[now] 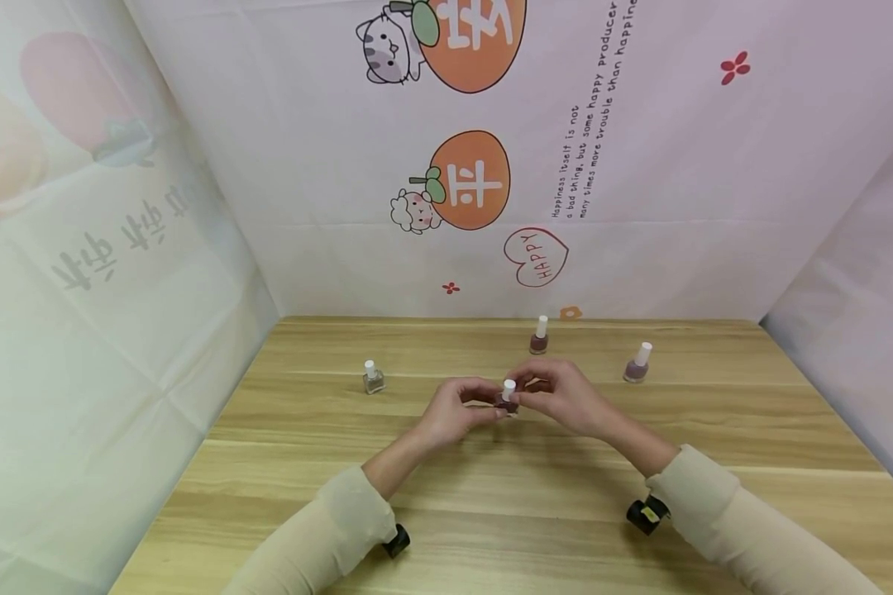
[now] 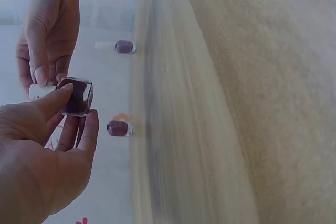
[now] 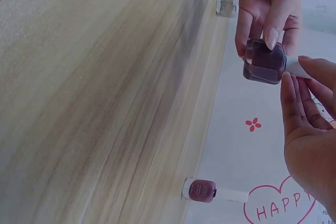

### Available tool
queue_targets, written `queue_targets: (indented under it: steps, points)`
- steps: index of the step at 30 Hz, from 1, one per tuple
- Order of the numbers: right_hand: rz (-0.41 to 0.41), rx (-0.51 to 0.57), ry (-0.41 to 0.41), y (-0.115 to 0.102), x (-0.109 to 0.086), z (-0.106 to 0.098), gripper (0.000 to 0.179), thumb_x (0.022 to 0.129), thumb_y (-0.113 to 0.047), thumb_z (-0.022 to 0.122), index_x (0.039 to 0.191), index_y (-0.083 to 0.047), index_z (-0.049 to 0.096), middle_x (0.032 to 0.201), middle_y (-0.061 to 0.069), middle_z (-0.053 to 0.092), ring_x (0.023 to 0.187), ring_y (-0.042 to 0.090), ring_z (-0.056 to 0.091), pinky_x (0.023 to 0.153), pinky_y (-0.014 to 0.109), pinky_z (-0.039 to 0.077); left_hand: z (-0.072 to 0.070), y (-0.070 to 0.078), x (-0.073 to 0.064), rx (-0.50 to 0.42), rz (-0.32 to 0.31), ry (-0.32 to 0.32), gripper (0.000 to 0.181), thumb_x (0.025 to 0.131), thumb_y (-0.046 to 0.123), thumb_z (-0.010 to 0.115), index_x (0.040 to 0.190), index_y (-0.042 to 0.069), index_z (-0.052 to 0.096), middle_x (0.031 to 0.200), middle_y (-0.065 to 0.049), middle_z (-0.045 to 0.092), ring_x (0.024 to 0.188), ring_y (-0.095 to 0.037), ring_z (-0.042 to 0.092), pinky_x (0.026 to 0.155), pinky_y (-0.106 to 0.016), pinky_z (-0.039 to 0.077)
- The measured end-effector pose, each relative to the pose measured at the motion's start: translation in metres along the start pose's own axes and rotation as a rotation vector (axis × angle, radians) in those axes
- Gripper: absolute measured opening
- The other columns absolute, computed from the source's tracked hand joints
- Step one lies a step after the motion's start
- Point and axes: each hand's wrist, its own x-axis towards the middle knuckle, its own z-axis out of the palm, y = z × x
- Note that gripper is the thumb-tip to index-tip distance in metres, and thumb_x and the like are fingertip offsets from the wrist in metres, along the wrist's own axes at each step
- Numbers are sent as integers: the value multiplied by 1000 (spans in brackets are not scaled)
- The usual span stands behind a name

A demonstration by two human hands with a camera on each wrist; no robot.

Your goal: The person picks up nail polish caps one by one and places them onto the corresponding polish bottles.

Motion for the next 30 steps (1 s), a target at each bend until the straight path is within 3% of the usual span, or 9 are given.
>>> queue_targets:
  steps: [13,30]
  points:
    - [0,6,12,1,5,2,20,94,-5,74,114,-3,73,109,7,71,105,27,69,90,33,58,-4,-2,4,7,10,24,23,90,7,80,112,8,77,111,-6,76,104,-17,69,89,-30,57]
    - [-7,-13,71,2,28,5,21,93,2,73,113,2,72,110,12,71,105,29,69,90,34,59,-19,2,15,23,-11,79,20,91,7,78,111,10,77,110,-4,75,107,-19,69,88,-32,58]
